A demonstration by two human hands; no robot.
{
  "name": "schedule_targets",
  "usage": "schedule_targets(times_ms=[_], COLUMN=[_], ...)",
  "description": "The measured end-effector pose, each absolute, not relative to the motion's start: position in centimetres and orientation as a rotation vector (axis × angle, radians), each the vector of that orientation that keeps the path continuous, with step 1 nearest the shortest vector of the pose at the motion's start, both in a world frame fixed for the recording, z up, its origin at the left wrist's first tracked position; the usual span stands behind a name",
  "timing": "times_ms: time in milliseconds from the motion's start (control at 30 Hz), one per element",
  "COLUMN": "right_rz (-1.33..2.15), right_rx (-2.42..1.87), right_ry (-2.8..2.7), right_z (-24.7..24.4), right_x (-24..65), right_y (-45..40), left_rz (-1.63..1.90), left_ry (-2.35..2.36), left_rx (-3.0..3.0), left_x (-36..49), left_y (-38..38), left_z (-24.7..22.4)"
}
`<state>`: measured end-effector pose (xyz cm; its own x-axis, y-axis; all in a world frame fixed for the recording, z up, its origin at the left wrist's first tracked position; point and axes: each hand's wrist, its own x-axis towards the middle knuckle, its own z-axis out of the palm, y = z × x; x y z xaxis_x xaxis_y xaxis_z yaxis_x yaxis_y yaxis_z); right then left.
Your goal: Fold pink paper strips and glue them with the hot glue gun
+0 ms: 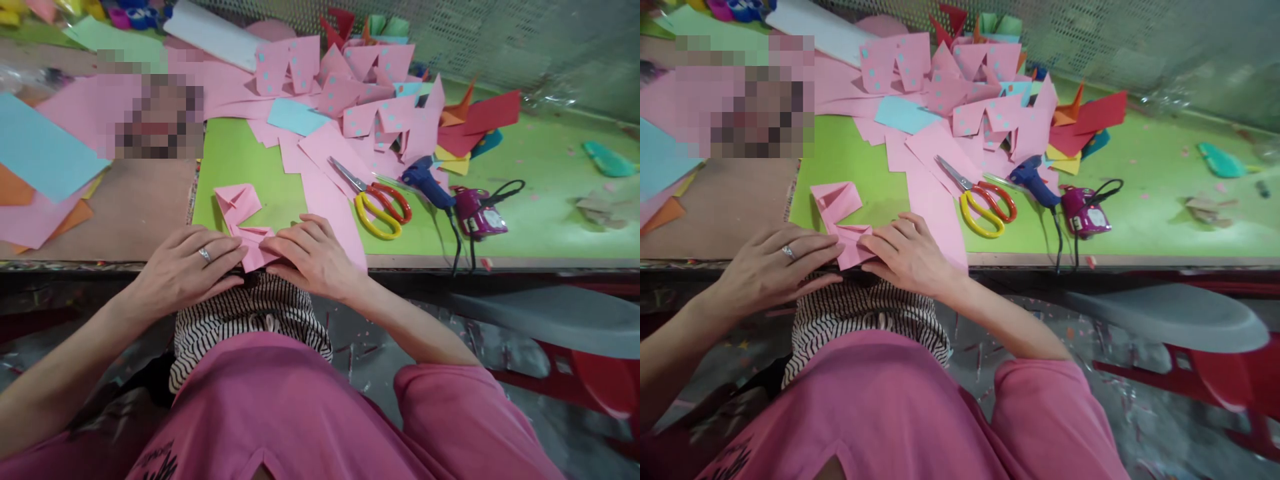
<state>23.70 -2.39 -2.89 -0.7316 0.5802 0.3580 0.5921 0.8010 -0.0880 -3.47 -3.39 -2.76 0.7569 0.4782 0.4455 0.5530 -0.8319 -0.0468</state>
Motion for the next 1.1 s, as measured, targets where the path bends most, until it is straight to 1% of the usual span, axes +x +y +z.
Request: schedule_targets(times_ms=[167, 300, 367, 433, 567, 667, 767, 967, 1100], right_rz=[0.08, 0.184, 0.242, 0.353, 0.795, 1.079, 1.261, 1.458, 1.409], right_rx=[-0.869, -0.861, -0.873, -0.89, -0.961, -1.009, -0.995, -1.088, -1.123], right_ry=[-2.601, -2.551, -2.503, -2.421, -2.097, -1.872, -1.721, -1.543, -1.56], right_z=[-2.8, -2.7, -2.3, -1.3, 2.2, 4.0, 4.1, 2.1, 1.5], right_x=[23.7, 23.7, 23.6, 23.4, 22.8, 22.4, 21.8, 21.3, 21.5], right_y=[-2.4, -1.9, -1.4, -0.8, 0.9, 2.3, 3.6, 4.8, 5.0], left_rz=[-0.748, -0.796, -0.81, -0.895, -1.166, -1.265, -1.355, -1.374, -1.255], left_ry=[-0.645, -0.695, -0.89, -1.216, -1.867, -2.056, -2.181, -2.115, -2.116], left_rx=[-2.704, -2.666, -2.646, -2.632, -2.673, -2.843, -2.967, -3.132, -3.111], left_x=[-3.7, -2.9, -2.1, -1.4, -0.7, -0.7, -0.4, 0.3, 0.4], left_y=[-3.6, -3.3, -3.0, -2.5, -0.9, 1.1, 3.2, 5.8, 6.7], left_z=[-3.0, -2.4, -1.8, -0.7, 3.0, 5.9, 7.3, 5.7, 4.6])
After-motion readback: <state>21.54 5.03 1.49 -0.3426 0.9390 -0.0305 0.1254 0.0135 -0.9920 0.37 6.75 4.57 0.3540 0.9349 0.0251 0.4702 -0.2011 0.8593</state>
